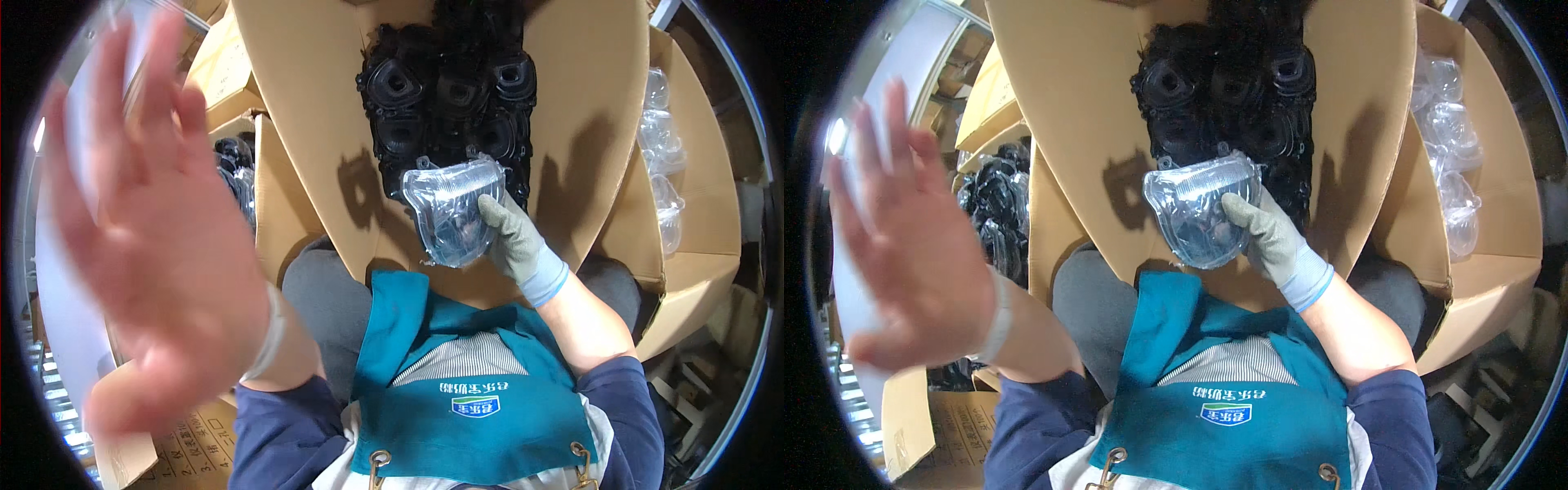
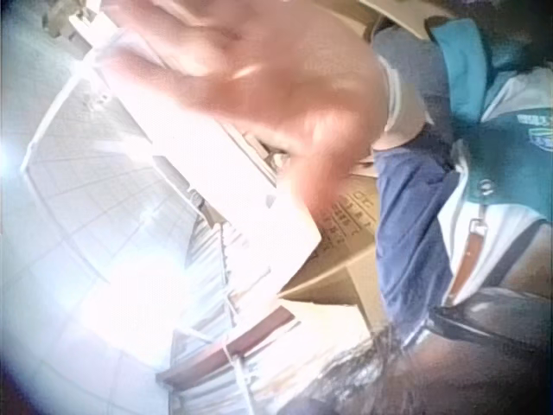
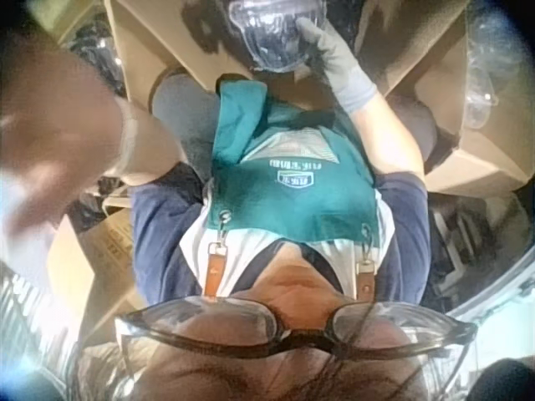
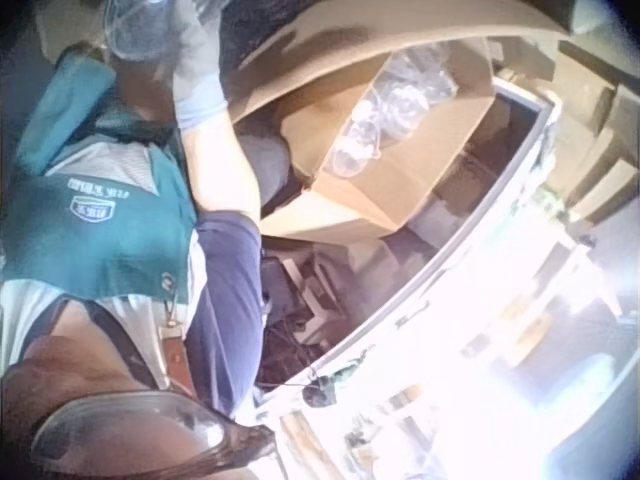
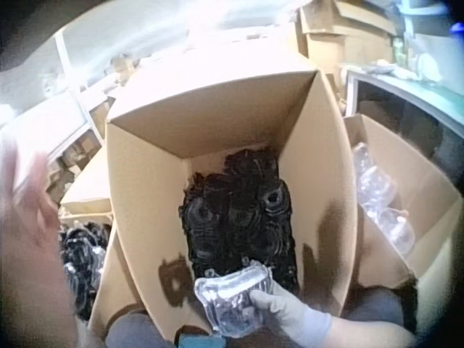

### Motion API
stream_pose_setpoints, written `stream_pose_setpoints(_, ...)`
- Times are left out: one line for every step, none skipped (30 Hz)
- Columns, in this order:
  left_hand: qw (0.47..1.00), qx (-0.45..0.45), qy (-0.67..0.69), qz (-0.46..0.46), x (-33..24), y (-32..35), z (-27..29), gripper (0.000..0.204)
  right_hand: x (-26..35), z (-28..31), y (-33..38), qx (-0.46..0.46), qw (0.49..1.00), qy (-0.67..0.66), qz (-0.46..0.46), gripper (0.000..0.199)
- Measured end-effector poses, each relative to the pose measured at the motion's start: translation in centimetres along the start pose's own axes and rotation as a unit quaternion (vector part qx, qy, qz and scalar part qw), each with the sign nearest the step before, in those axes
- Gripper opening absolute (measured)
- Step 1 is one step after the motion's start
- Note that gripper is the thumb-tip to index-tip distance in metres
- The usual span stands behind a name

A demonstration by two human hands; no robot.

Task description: Packing black plastic components and clear plastic pieces into boxes.

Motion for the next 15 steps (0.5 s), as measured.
stream_pose_setpoints(0.93, -0.121, 0.347, 0.003, 3.8, 2.8, 1.6, 0.093, -0.6, 0.5, 0.2, -0.011, 0.999, -0.047, -0.013, 0.074)
stream_pose_setpoints(0.951, -0.162, 0.263, 0.023, 7.6, 5.7, 1.7, 0.078, -1.3, 0.6, 0.5, -0.022, 0.995, -0.095, -0.028, 0.075)
stream_pose_setpoints(0.969, -0.15, 0.175, 0.086, 10.2, 8.5, 0.3, 0.072, -1.2, -0.5, 0.5, -0.013, 0.995, -0.096, -0.028, 0.075)
stream_pose_setpoints(0.953, -0.161, 0.174, 0.188, 12.7, 11.9, -1.6, 0.068, 0.4, -1.6, 0.5, -0.016, 0.999, -0.021, 0.025, 0.076)
stream_pose_setpoints(0.94, -0.094, 0.119, 0.305, 15.2, 15.1, -3.7, 0.074, 1.8, -2.6, 0.5, -0.016, 0.995, 0.053, 0.078, 0.077)
stream_pose_setpoints(0.958, -0.05, 0.026, 0.283, 15.0, 15.7, -5.1, 0.078, 2.3, -2.1, 0.3, -0.029, 0.986, 0.111, 0.118, 0.059)
stream_pose_setpoints(0.964, -0.005, -0.068, 0.258, 14.8, 16.0, -6.0, 0.084, 2.8, -2.2, 0.7, -0.061, 0.975, 0.192, 0.097, 0.063)
stream_pose_setpoints(0.973, -0.005, -0.173, 0.153, 13.4, 15.6, -5.4, 0.089, 2.6, -2.0, 1.5, -0.104, 0.943, 0.283, 0.137, 0.064)
stream_pose_setpoints(0.963, 0.001, -0.264, 0.046, 11.4, 14.0, -5.7, 0.094, 2.6, -1.3, 2.2, -0.157, 0.898, 0.373, 0.174, 0.066)
stream_pose_setpoints(0.956, 0.067, -0.281, 0.05, 10.8, 13.0, -6.2, 0.094, 2.8, -1.6, 2.7, -0.152, 0.818, 0.515, 0.205, 0.072)
stream_pose_setpoints(0.969, 0.118, -0.211, 0.054, 11.1, 11.7, -7.3, 0.084, 2.6, -1.6, 2.9, -0.156, 0.82, 0.514, 0.199, 0.072)
stream_pose_setpoints(0.953, 0.177, -0.214, 0.118, 12.3, 12.3, -8.5, 0.081, 2.5, -2.0, 2.8, -0.141, 0.826, 0.506, 0.206, 0.072)
stream_pose_setpoints(0.93, 0.235, -0.216, 0.182, 13.4, 13.2, -9.7, 0.078, 2.4, -2.4, 2.7, -0.127, 0.831, 0.497, 0.212, 0.072)
stream_pose_setpoints(0.933, 0.226, -0.239, 0.148, 13.1, 13.3, -9.8, 0.07, 2.4, -2.5, 2.9, -0.135, 0.801, 0.539, 0.223, 0.071)
stream_pose_setpoints(0.933, 0.229, -0.237, 0.145, 13.0, 13.7, -10.0, 0.07, 2.1, -2.2, 3.1, -0.139, 0.8, 0.54, 0.224, 0.071)
Point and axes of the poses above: each hand's wrist, its own y-axis away from the middle knuckle, its own z-axis out of the back of the hand, x = y × z, the point moved 8 cm from there along -y, towards the middle knuckle, and after that the axes turned 4 degrees about y, right-handed, at the moved point
